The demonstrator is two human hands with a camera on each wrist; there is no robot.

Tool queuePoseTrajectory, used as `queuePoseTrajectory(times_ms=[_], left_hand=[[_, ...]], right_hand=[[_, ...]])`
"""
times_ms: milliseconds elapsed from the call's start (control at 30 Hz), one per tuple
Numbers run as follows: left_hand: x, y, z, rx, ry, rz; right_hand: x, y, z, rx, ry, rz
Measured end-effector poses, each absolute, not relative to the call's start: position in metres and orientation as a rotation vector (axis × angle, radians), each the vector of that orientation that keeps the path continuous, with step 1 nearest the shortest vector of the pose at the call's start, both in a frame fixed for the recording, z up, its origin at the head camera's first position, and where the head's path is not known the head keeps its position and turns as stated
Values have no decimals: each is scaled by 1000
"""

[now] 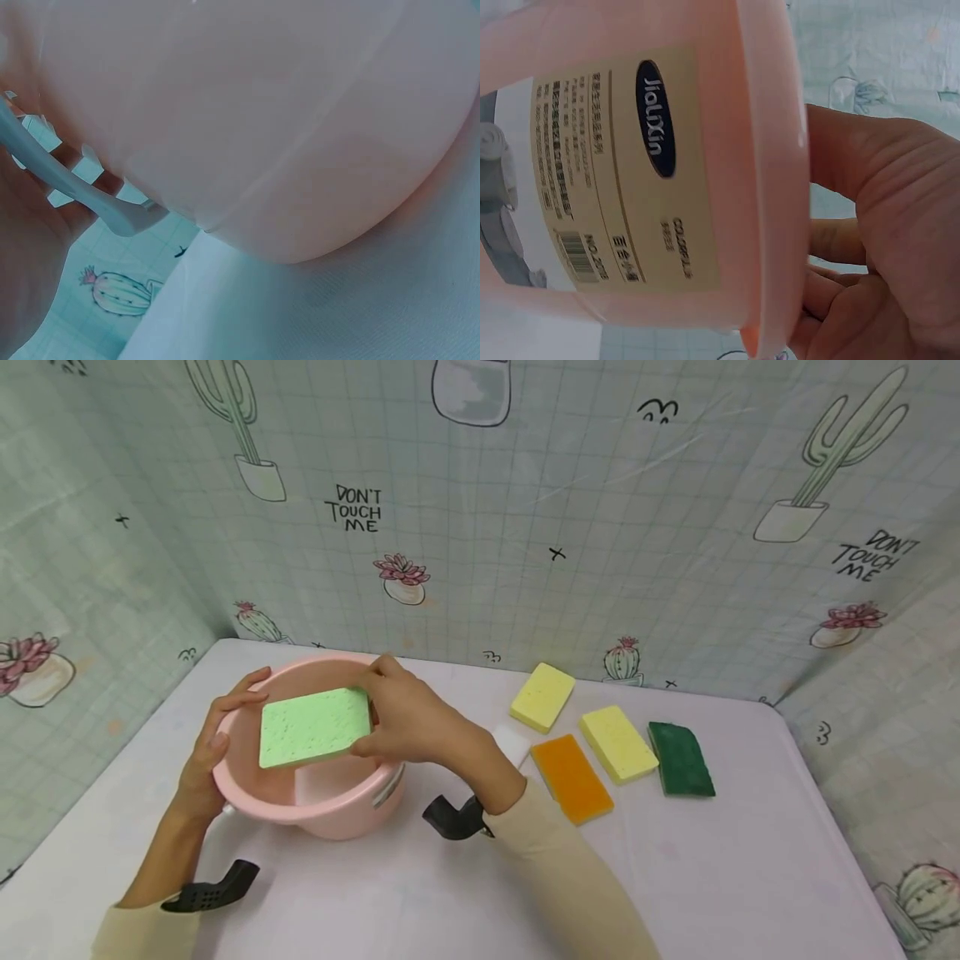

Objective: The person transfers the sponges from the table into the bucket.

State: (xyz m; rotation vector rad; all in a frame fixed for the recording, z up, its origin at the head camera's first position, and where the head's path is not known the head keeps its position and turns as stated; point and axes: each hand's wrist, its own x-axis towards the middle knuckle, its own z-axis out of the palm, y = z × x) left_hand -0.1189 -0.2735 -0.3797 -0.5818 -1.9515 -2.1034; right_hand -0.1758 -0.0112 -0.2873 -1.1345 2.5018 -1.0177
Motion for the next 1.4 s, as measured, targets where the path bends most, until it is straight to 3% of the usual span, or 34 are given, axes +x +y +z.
queuePoseTrajectory(times_ms=[533, 1400], left_hand=[[-120, -275, -383, -609, -1946, -2073], [-117, -275, -380, -541, -2006, -2049]], right_hand=[[-173, -31, -289, -1264, 2589, -654], [-180, -45, -289, -1288, 2629, -455]])
